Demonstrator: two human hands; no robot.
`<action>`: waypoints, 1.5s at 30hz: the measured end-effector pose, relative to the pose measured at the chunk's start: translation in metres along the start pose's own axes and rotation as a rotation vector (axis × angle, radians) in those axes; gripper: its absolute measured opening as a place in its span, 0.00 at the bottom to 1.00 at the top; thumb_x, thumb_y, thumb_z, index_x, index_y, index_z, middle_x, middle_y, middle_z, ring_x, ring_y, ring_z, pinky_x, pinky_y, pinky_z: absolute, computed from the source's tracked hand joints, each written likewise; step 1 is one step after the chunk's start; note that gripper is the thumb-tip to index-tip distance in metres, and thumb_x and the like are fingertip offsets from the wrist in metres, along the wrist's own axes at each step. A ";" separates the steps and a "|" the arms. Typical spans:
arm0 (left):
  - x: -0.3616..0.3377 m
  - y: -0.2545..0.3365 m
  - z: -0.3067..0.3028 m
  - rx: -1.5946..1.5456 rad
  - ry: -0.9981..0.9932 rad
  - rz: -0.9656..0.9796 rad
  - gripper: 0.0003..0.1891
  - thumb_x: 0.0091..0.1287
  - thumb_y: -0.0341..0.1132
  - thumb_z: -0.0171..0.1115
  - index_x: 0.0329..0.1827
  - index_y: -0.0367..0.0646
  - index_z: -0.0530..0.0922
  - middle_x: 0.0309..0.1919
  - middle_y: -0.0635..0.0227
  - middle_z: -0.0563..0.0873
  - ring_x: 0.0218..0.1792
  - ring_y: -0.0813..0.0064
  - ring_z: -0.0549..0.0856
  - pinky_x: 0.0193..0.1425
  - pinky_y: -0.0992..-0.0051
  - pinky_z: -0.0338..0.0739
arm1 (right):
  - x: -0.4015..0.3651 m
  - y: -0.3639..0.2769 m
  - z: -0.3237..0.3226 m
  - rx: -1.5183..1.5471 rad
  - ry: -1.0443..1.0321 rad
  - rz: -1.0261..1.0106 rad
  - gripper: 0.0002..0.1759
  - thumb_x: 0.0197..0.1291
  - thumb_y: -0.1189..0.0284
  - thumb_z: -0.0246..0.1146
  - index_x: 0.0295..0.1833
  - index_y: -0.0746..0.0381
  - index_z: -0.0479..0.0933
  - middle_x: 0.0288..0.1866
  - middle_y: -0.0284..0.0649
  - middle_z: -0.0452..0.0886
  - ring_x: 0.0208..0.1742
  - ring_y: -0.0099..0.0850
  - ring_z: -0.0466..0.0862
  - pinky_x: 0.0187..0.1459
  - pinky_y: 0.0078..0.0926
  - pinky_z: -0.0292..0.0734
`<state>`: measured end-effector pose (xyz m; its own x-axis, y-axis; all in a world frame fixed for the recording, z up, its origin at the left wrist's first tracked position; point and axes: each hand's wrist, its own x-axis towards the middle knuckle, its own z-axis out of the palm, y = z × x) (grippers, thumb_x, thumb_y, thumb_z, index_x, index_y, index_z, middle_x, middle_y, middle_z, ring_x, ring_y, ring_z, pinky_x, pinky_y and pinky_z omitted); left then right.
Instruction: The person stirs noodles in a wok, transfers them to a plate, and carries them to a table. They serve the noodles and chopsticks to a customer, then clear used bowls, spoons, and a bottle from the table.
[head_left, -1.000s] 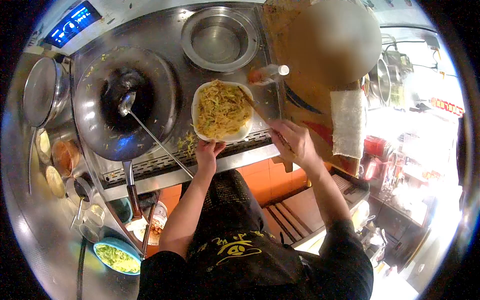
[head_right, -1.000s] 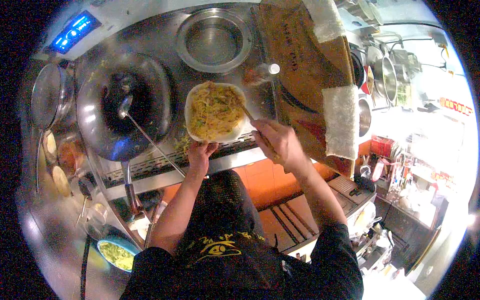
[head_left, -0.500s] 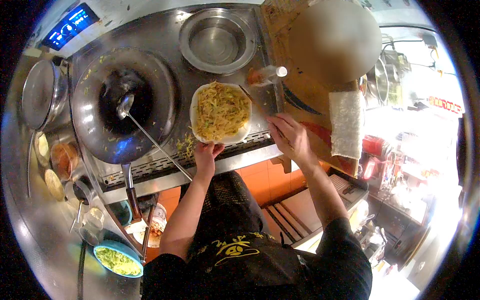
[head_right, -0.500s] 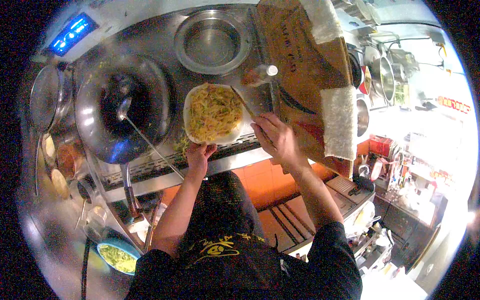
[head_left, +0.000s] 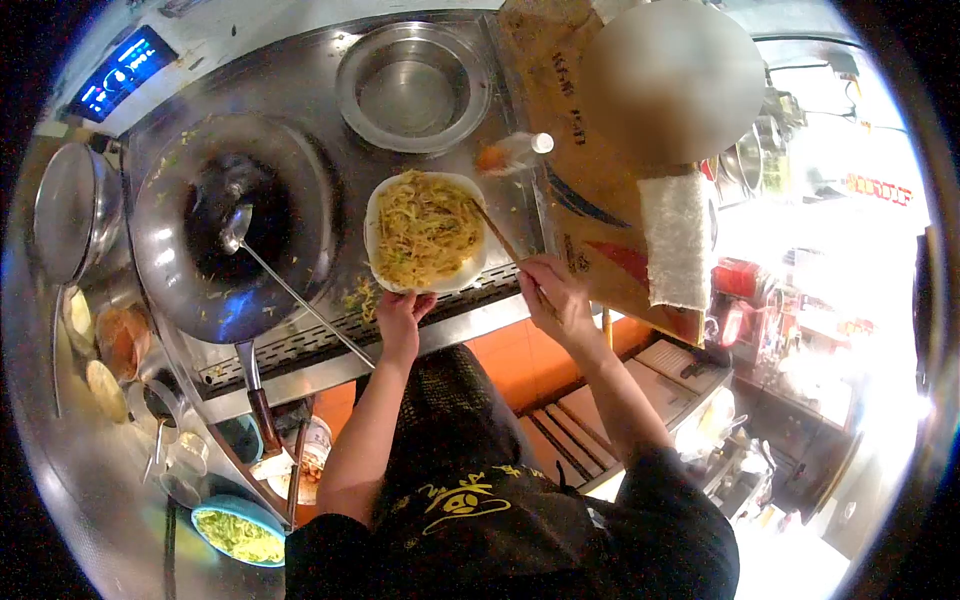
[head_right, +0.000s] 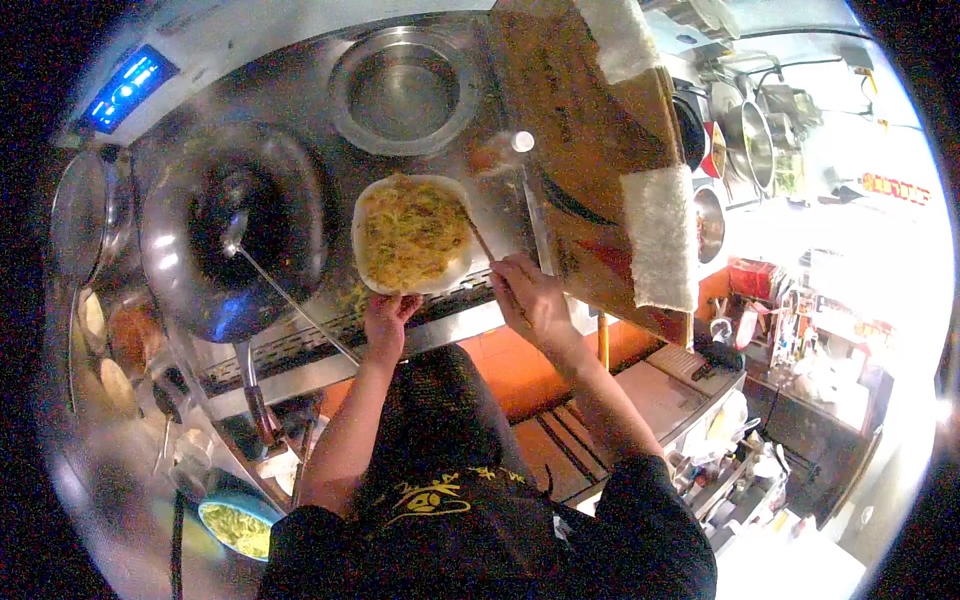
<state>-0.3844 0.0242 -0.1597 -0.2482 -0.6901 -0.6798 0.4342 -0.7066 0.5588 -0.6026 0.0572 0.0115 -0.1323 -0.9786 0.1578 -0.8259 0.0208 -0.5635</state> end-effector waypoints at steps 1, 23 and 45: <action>0.000 0.001 0.000 0.013 -0.011 0.004 0.11 0.74 0.28 0.52 0.57 0.34 0.72 0.45 0.58 0.83 0.41 0.65 0.87 0.54 0.62 0.86 | 0.000 -0.002 0.004 0.021 -0.020 0.022 0.08 0.60 0.80 0.65 0.45 0.66 0.79 0.41 0.48 0.82 0.36 0.44 0.86 0.35 0.36 0.82; 0.006 -0.004 -0.003 -0.038 0.071 -0.080 0.10 0.73 0.27 0.55 0.54 0.32 0.73 0.40 0.57 0.85 0.37 0.66 0.88 0.47 0.63 0.89 | 0.032 -0.028 -0.044 0.067 -0.033 -0.018 0.09 0.58 0.81 0.66 0.45 0.66 0.80 0.39 0.47 0.82 0.34 0.44 0.85 0.34 0.34 0.81; 0.007 -0.001 -0.003 -0.071 0.075 -0.131 0.11 0.74 0.28 0.54 0.55 0.35 0.75 0.43 0.57 0.85 0.38 0.67 0.88 0.48 0.65 0.89 | 0.085 -0.052 -0.033 0.116 -0.240 -0.189 0.09 0.56 0.81 0.68 0.44 0.66 0.82 0.40 0.47 0.84 0.35 0.42 0.86 0.34 0.32 0.82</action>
<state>-0.3838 0.0206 -0.1671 -0.2419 -0.5776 -0.7797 0.4629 -0.7749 0.4304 -0.5894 -0.0207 0.0810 0.1621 -0.9835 0.0804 -0.7536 -0.1760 -0.6333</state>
